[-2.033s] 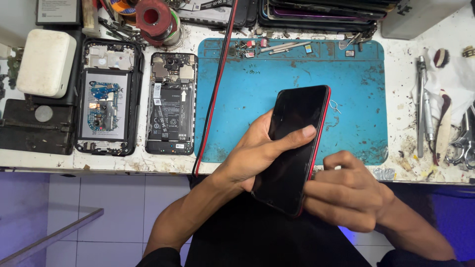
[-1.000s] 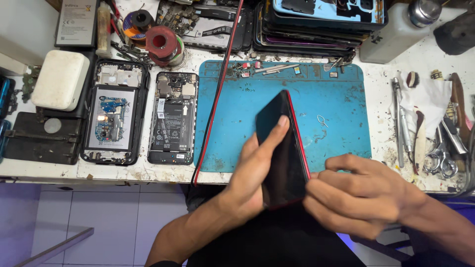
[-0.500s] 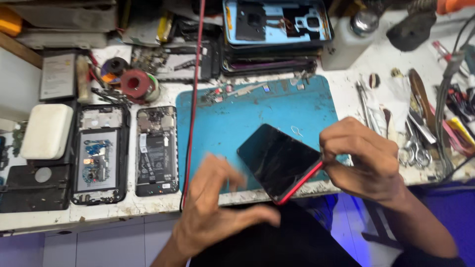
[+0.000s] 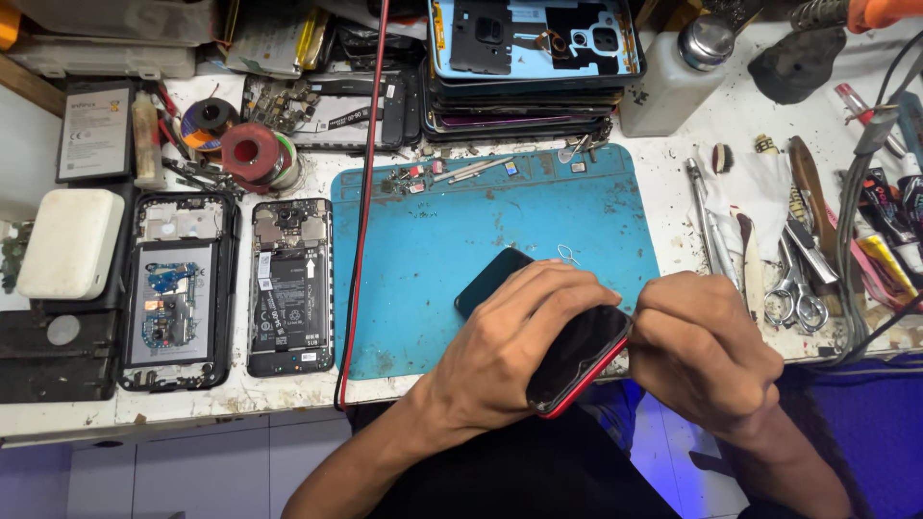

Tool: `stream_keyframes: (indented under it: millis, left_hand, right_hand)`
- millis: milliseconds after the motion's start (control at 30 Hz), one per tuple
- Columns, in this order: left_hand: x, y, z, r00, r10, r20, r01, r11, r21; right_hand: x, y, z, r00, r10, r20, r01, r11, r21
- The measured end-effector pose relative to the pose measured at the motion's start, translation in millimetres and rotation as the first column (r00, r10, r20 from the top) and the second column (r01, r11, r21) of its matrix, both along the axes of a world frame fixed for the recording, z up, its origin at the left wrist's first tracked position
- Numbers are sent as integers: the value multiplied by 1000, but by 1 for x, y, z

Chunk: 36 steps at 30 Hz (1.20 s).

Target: The person works at a repair bench, first holding and turning over a disassembled phone midsection, then fitting a red phone frame and pressing along its edges to seat the cover. They briefly handle a small component, then continue pressing the screen edges of the phone to secure it.

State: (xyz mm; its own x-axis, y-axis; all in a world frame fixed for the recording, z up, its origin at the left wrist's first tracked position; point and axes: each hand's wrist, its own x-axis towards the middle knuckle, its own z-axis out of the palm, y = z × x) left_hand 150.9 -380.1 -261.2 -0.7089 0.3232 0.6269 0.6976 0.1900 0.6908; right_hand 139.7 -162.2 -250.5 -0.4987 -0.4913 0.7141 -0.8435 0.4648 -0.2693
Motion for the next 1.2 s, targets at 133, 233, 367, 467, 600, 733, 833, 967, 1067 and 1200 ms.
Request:
stream_keyframes:
  millis: [133,233,367,467,600,733,833,967,1067,1200]
  left_hand:
    - [-2,4,-1,999,34,15,-34,999,-4]
    - [-3,7,-2,998,52,42,-53,999,10]
    - [-5,8,-3,995,72,66,-73,997,16]
    - [-7,7,-3,996,54,76,-55,998,14]
    - [-7,8,-3,993,64,96,-66,998,17]
    - [-7,9,-1,990,64,124,-68,997,35]
    - [-7,9,0,988,73,136,-79,996,38]
    - [-7,8,1,985,89,151,-96,994,44]
    - [-8,8,2,980,72,183,-83,995,51]
    - [-10,8,3,982,45,182,-56,997,54]
  right_hand:
    - [-3,7,2,1000,10,-23,-7,995,101]
    - [-10,10,4,990,115,-87,-99,980,171]
    - [-18,15,10,990,117,-80,-98,973,208]
    - [-22,17,13,989,138,-61,-124,974,191]
    - [-21,14,7,995,91,-41,-85,987,137]
    - [-15,11,1,998,34,-50,-27,990,136]
    - [-14,11,1,995,97,-32,-91,985,145]
    - [-14,7,8,993,115,-32,-108,978,180]
    - [-10,4,15,995,95,1,-93,977,189]
    - [-9,0,16,999,45,-30,-39,984,175]
